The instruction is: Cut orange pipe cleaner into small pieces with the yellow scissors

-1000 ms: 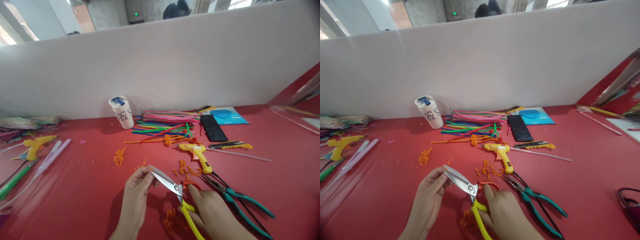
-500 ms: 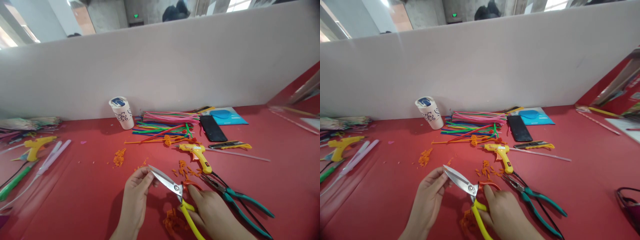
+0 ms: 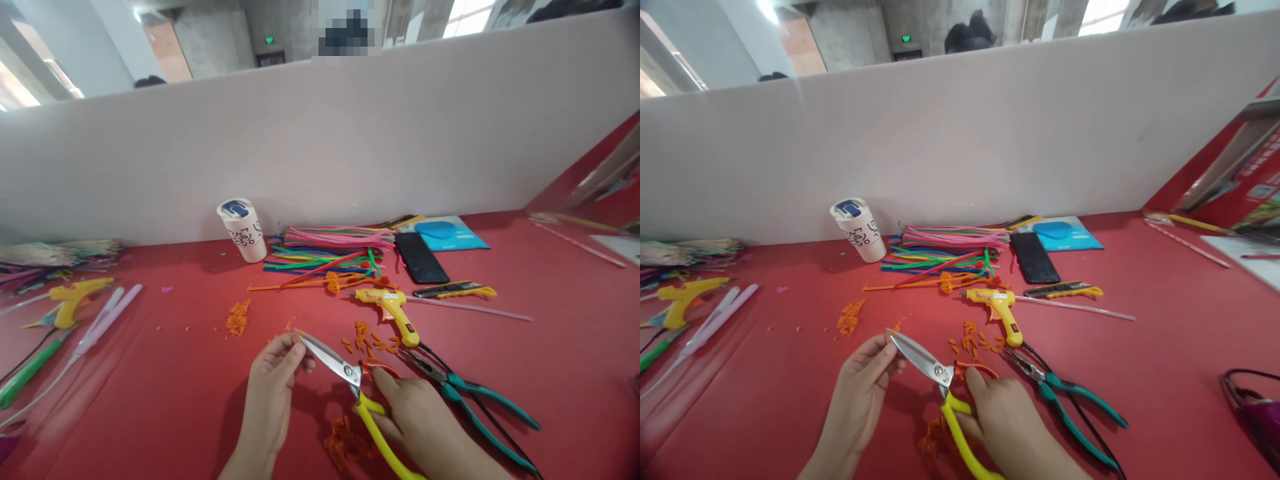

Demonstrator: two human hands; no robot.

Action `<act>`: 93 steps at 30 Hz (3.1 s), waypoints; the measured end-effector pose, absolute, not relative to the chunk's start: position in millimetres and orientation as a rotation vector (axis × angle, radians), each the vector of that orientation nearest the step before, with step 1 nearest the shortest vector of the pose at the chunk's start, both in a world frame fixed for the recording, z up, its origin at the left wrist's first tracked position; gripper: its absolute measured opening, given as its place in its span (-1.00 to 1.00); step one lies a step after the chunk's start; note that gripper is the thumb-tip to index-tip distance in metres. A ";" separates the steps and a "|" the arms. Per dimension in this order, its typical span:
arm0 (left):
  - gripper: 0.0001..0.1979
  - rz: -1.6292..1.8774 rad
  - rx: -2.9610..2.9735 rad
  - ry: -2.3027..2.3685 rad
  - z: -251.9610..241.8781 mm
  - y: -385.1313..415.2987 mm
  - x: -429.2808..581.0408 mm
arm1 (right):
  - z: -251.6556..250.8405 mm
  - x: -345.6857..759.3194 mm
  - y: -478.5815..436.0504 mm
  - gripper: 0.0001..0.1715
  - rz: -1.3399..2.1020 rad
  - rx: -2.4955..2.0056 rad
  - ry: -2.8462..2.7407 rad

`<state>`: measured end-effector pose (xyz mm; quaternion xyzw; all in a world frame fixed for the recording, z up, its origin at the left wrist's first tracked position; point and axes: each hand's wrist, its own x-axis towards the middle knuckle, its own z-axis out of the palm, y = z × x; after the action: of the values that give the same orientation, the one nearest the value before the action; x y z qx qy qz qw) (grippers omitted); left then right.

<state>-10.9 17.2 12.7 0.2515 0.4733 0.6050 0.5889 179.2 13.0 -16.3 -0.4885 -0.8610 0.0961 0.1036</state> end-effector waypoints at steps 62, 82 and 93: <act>-0.95 1.429 0.586 1.223 17.5 17.3 -12.3 | -13.5 173.7 11.4 -0.69 -0.008 -1.385 -2.610; -0.92 1.417 0.604 1.236 16.0 17.4 -12.8 | -19.0 176.1 9.2 -0.68 -0.022 -1.337 -2.583; -0.90 1.150 0.680 1.101 20.7 12.5 -3.1 | 1.9 161.7 19.1 -0.72 1.053 -1.539 -1.970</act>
<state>-3.1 12.5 20.7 0.2993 0.4842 0.5060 0.6481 161.7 19.1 1.9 -0.5544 -0.7095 0.3794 0.2128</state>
